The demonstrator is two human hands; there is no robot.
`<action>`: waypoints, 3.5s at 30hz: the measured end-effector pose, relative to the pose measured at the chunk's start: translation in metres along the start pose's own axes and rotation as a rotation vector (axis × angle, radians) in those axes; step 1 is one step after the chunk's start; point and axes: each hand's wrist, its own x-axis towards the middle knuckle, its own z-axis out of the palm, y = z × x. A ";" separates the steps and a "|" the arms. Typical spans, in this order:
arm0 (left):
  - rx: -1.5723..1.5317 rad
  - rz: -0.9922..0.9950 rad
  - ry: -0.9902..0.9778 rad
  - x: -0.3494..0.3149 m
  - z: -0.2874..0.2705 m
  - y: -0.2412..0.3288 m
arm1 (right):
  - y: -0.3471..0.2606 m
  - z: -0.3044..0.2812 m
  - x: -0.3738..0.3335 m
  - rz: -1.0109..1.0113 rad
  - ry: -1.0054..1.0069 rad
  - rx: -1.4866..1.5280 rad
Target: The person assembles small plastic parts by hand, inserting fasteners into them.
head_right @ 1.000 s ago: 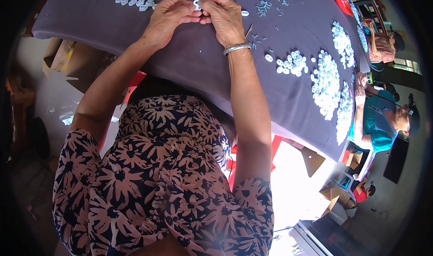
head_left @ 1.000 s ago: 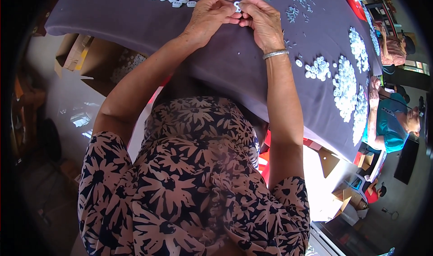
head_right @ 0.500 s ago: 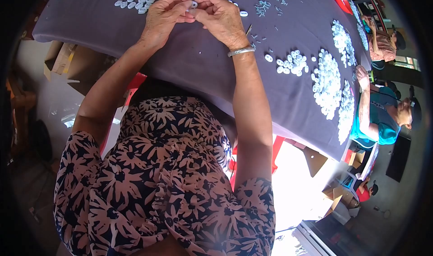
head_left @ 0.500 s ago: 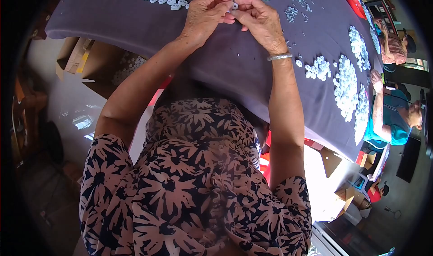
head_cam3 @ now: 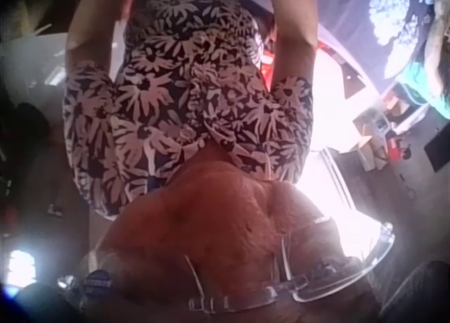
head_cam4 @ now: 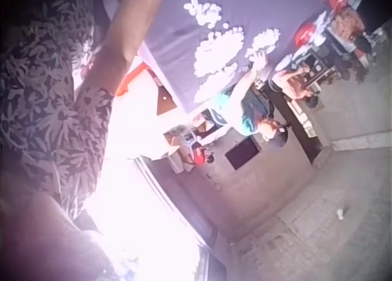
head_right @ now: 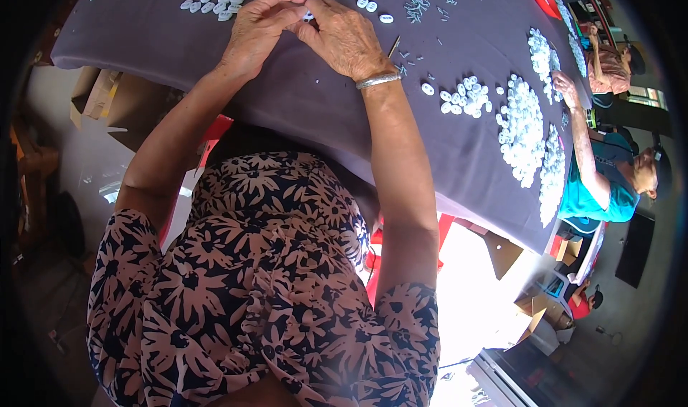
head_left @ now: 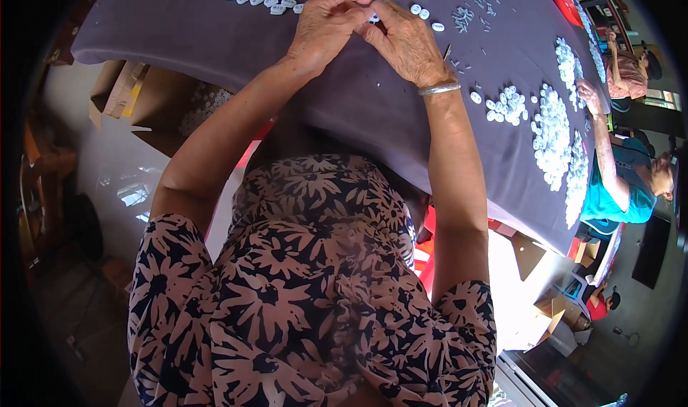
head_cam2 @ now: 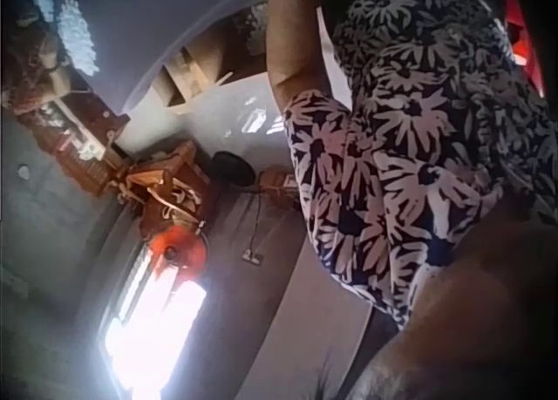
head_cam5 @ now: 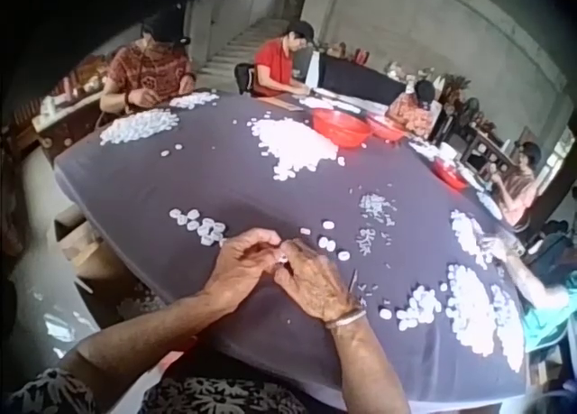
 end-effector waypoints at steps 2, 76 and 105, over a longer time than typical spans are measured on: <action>-0.039 -0.032 -0.009 0.000 -0.005 -0.002 | -0.003 0.000 0.001 0.009 -0.057 -0.030; 0.968 0.562 -0.214 -0.002 0.001 -0.001 | 0.060 -0.012 0.037 0.003 -0.010 -0.356; 0.082 -0.010 -0.113 -0.004 0.008 0.021 | 0.008 -0.034 -0.001 0.414 -0.090 0.758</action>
